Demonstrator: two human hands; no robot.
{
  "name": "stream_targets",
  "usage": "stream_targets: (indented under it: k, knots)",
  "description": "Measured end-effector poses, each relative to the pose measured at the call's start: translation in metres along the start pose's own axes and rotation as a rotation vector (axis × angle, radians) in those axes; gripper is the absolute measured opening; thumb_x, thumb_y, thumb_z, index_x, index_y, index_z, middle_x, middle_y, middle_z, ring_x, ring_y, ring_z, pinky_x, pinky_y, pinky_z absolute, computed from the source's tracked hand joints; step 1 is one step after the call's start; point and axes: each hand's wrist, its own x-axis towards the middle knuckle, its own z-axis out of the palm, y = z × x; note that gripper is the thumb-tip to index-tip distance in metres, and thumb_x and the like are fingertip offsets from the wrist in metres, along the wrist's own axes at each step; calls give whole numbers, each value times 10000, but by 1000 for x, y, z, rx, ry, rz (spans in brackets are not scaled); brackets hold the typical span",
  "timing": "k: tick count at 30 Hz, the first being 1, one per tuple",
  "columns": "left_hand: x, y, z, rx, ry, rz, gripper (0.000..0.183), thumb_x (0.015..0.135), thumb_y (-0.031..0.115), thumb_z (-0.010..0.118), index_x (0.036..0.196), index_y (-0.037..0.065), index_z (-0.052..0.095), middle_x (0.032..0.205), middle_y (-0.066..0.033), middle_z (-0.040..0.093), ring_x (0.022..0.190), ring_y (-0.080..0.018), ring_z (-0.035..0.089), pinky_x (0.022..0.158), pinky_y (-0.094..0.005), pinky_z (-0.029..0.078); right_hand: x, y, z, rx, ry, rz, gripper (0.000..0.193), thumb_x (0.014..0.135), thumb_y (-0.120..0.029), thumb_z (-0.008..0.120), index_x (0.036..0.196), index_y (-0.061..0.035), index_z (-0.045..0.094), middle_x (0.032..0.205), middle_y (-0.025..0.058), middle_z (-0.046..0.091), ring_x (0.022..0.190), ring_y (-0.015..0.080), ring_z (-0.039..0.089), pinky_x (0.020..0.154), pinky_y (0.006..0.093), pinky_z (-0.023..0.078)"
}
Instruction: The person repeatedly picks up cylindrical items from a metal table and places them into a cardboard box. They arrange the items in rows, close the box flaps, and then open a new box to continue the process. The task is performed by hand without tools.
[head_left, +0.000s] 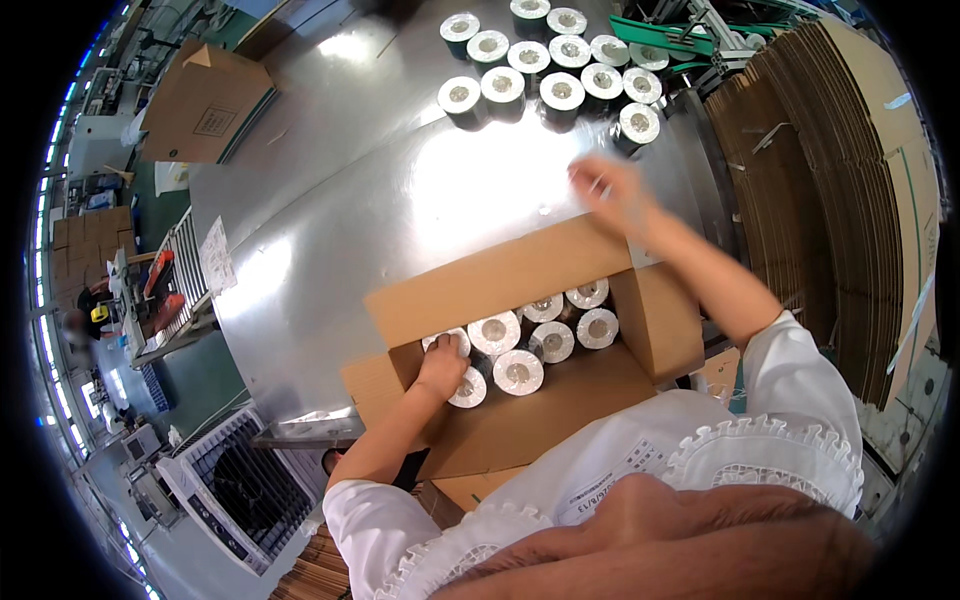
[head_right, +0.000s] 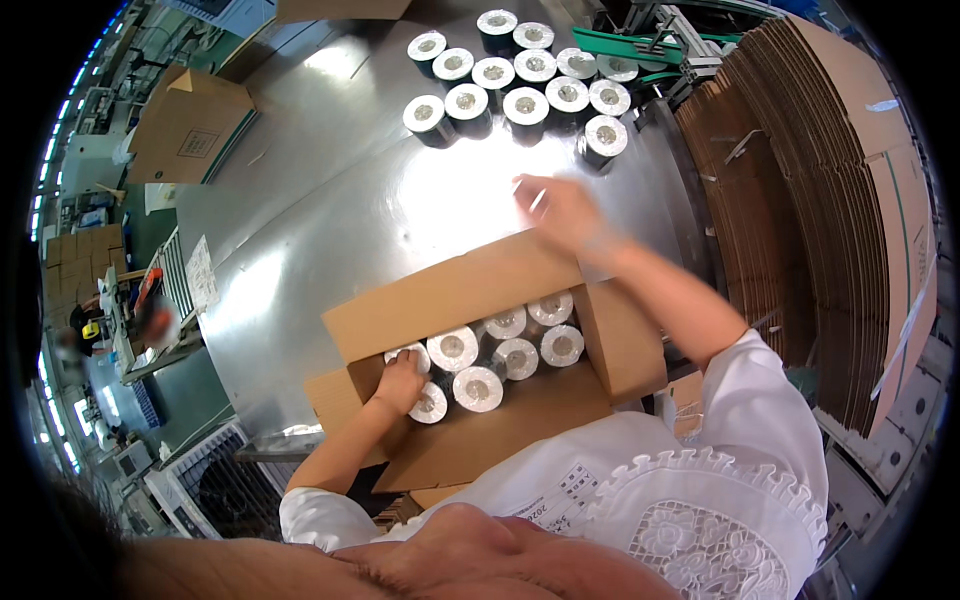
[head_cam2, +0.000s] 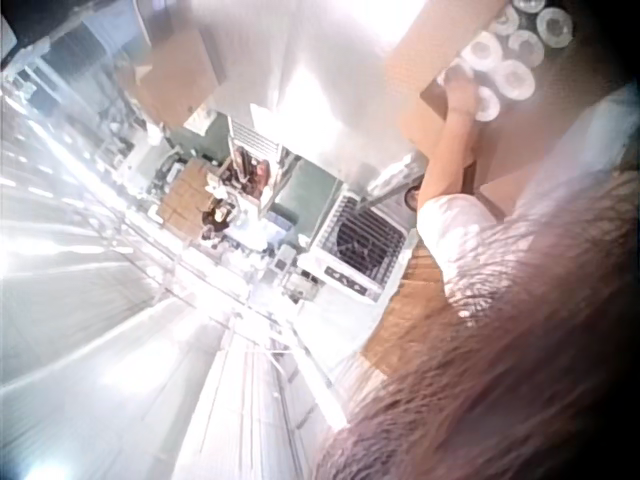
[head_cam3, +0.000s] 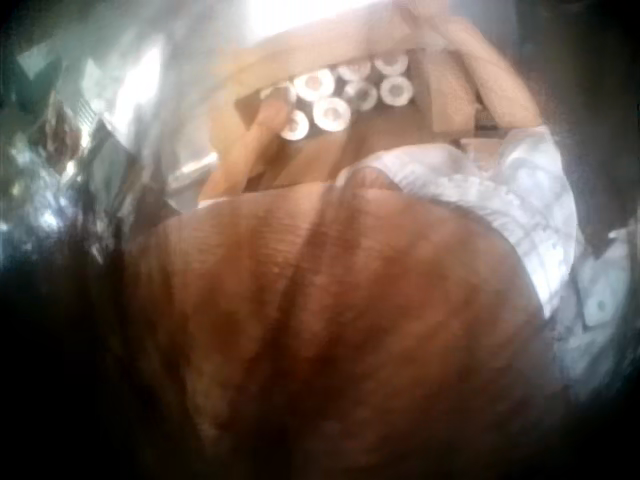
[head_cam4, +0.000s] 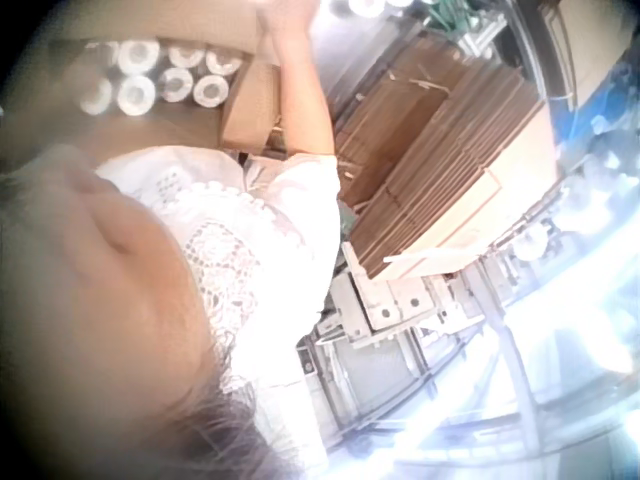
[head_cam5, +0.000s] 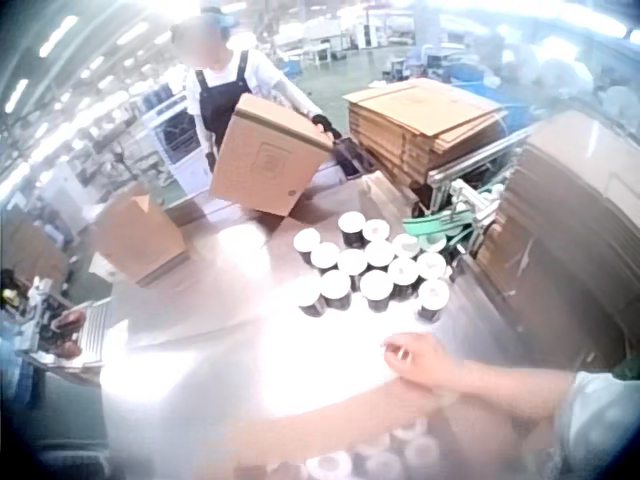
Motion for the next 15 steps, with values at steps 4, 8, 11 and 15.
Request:
stream_targets:
  k: [4,8,11,15]
  knots:
    - [-2,0,7,-10,-32,-11,144,737,199,658,849,146,731,1119,-152,518,1124,-329,466,880,-391,475,93,143,-73,-680,22,329,687,774,-244,699,1381,-157,390,1072,166,650,981,319,636,822,410,508]
    - [0,-1,18,-20,-28,-20,186,693,222,703,857,138,728,1207,-187,490,1181,-366,438,902,-422,463,112,194,-72,-846,-317,451,924,689,-250,767,1459,-191,260,1092,212,634,986,381,625,828,435,504]
    - [0,-2,13,-43,-53,-13,199,688,222,711,861,125,726,1259,-213,467,1211,-388,420,920,-449,454,121,223,-47,-700,-478,433,952,652,-180,784,1453,-179,269,1046,221,642,952,389,628,811,439,507]
    - [13,18,2,-103,-380,-69,179,758,212,674,901,115,722,1177,-194,569,1067,-342,562,854,-427,495,119,252,-28,-582,-309,311,873,654,-102,749,1418,-114,327,915,250,646,867,393,634,765,446,507]
